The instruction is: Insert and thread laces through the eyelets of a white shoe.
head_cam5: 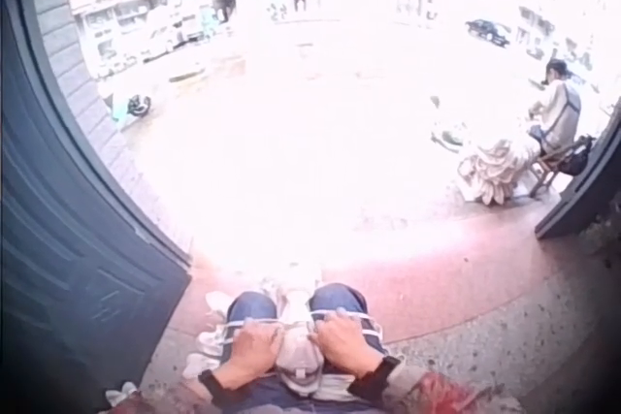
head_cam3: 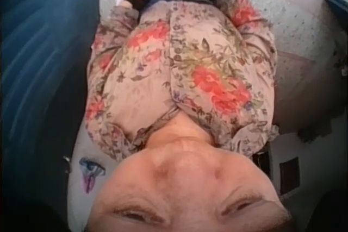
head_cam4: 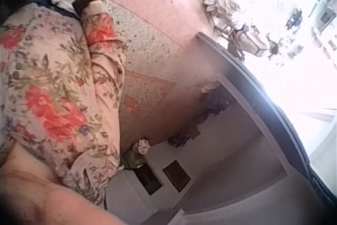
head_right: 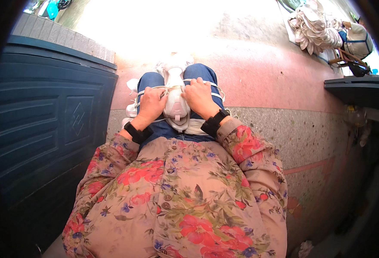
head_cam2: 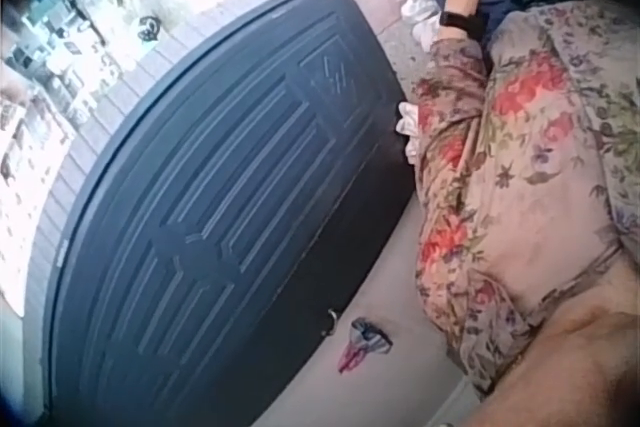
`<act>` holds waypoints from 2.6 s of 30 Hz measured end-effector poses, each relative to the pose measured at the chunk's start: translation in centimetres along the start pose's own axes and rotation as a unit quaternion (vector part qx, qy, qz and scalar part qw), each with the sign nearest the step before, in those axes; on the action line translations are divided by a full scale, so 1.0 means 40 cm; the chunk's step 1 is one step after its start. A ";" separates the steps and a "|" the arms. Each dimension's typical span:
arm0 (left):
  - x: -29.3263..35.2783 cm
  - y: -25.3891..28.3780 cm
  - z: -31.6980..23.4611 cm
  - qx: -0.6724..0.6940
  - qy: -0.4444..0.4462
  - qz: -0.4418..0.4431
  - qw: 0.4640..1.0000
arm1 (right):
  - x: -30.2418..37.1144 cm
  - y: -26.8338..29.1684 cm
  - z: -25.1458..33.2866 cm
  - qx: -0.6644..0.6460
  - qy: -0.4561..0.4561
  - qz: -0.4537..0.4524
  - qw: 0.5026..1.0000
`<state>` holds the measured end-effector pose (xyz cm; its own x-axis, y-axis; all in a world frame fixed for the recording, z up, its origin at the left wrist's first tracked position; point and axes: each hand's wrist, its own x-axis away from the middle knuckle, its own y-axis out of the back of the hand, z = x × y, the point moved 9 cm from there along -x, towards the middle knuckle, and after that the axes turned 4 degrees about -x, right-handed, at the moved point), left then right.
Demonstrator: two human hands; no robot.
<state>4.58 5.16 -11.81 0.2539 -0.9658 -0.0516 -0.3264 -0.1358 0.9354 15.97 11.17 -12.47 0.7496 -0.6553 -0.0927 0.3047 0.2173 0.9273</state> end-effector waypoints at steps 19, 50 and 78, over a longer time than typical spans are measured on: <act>-0.106 -0.063 -0.068 -0.004 -0.183 -0.055 0.982 | 0.015 -0.040 -0.022 -0.022 0.038 -0.169 0.985; -0.164 -0.027 -0.073 0.089 -0.171 -0.008 0.981 | 0.519 1.015 -0.315 -0.328 -0.040 -0.735 0.592; -0.060 0.014 0.026 -0.044 -0.058 0.084 0.994 | -0.052 -0.002 0.112 -0.053 0.058 0.005 0.997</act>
<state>2.86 7.19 -11.52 0.0946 -0.9928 0.0735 -0.2729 0.0451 0.9610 11.75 9.28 -10.75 0.8138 -0.5661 -0.1310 0.3526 0.3020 0.8857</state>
